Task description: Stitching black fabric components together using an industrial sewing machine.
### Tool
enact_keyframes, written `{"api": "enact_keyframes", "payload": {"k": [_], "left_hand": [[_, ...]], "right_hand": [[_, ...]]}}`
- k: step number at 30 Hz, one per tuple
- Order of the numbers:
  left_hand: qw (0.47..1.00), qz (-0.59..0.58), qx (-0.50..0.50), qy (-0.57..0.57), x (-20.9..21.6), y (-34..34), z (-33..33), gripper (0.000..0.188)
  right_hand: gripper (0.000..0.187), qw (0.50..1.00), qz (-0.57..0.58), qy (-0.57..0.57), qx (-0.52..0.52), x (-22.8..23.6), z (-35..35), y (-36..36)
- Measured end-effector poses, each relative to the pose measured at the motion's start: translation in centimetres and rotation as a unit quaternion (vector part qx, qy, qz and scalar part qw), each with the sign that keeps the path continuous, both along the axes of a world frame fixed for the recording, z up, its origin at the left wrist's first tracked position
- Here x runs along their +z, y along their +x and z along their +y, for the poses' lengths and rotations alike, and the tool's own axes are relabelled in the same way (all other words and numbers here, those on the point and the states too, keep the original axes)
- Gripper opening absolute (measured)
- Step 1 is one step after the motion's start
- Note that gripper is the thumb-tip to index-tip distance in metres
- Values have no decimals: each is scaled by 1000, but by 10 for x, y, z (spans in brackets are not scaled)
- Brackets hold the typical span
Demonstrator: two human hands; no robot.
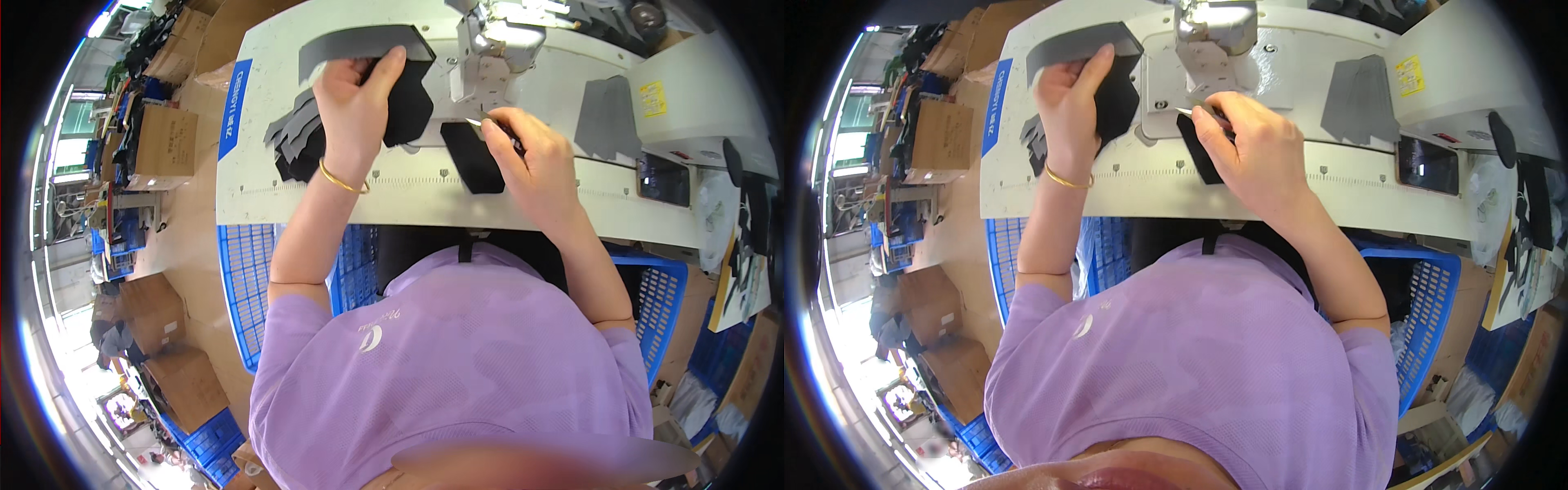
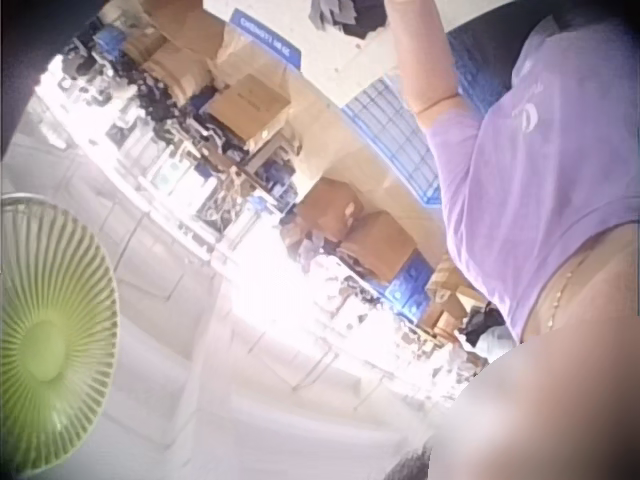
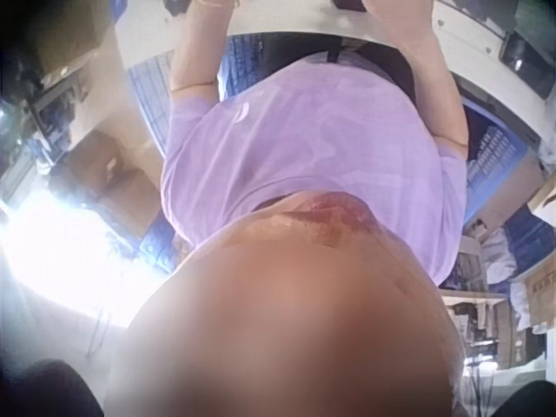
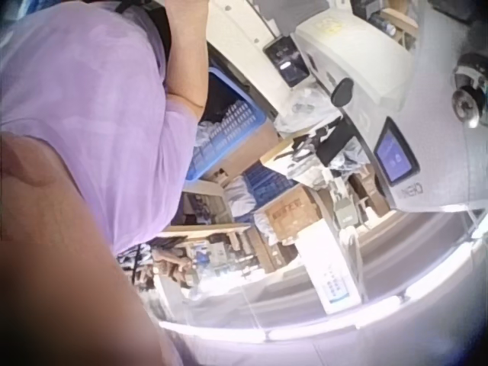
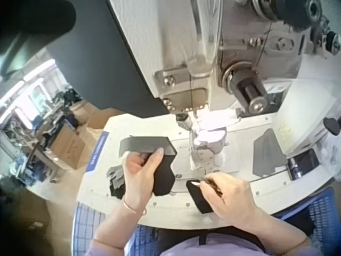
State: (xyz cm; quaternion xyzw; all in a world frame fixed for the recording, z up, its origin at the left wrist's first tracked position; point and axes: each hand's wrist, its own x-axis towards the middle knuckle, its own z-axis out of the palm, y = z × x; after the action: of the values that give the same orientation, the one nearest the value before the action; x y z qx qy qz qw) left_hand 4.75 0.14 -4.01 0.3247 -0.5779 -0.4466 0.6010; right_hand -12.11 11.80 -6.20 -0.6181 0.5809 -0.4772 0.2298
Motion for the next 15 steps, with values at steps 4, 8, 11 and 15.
{"api": "enact_keyframes", "payload": {"k": [4, 8, 11, 15], "left_hand": [[984, -156, 86, -14, -16, 20, 29, 24], [973, -188, 127, -45, -26, 20, 43, 23], [972, -187, 133, -51, -40, 27, 40, 21], [972, -191, 129, -43, -41, 30, 39, 21]], "right_hand": [[24, 974, 182, -116, -69, -9, -6, 14], [26, 957, 253, -110, -84, -11, -19, 30], [25, 952, 264, -140, -69, -14, -27, 37], [26, 946, 283, -152, -48, -16, -39, 42]]}}
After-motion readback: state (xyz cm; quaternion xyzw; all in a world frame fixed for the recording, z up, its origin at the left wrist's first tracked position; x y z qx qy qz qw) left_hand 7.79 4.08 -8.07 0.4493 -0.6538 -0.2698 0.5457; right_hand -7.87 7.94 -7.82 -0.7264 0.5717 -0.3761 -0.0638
